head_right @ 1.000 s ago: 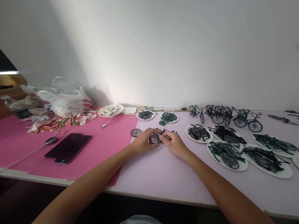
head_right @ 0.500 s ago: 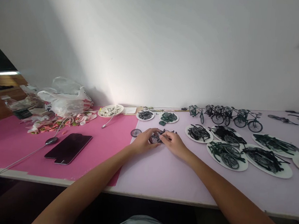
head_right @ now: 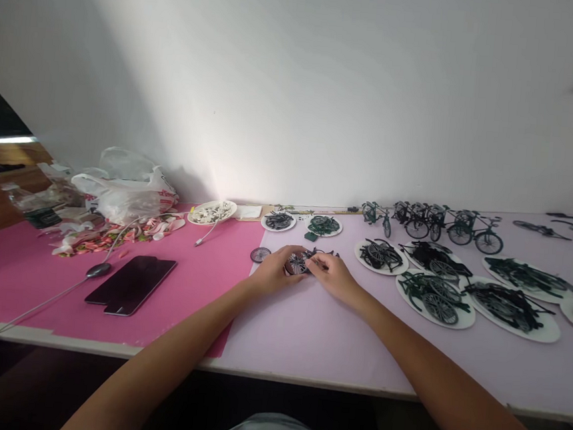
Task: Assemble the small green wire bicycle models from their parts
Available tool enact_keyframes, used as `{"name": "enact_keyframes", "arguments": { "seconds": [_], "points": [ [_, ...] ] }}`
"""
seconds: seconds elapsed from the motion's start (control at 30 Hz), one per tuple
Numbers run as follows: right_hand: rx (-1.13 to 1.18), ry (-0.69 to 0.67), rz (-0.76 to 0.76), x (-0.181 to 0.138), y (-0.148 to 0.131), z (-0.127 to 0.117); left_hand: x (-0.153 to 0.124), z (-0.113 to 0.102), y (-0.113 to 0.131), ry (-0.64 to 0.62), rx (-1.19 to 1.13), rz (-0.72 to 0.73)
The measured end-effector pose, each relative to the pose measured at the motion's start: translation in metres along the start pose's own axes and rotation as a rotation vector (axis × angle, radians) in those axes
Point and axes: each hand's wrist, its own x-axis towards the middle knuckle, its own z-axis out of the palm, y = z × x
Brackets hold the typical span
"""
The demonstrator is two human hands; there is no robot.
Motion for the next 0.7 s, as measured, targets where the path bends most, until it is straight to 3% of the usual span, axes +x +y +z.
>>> {"name": "enact_keyframes", "arguments": {
  "seconds": [0.27, 0.7],
  "points": [
    [0.019, -0.006, -0.003, 0.000, -0.002, 0.000, 0.000, -0.002, 0.004, 0.058, 0.039, 0.032],
    [0.077, -0.060, -0.007, -0.001, -0.008, -0.001, 0.000, -0.004, 0.013, 0.085, 0.033, -0.084]
  ]
}}
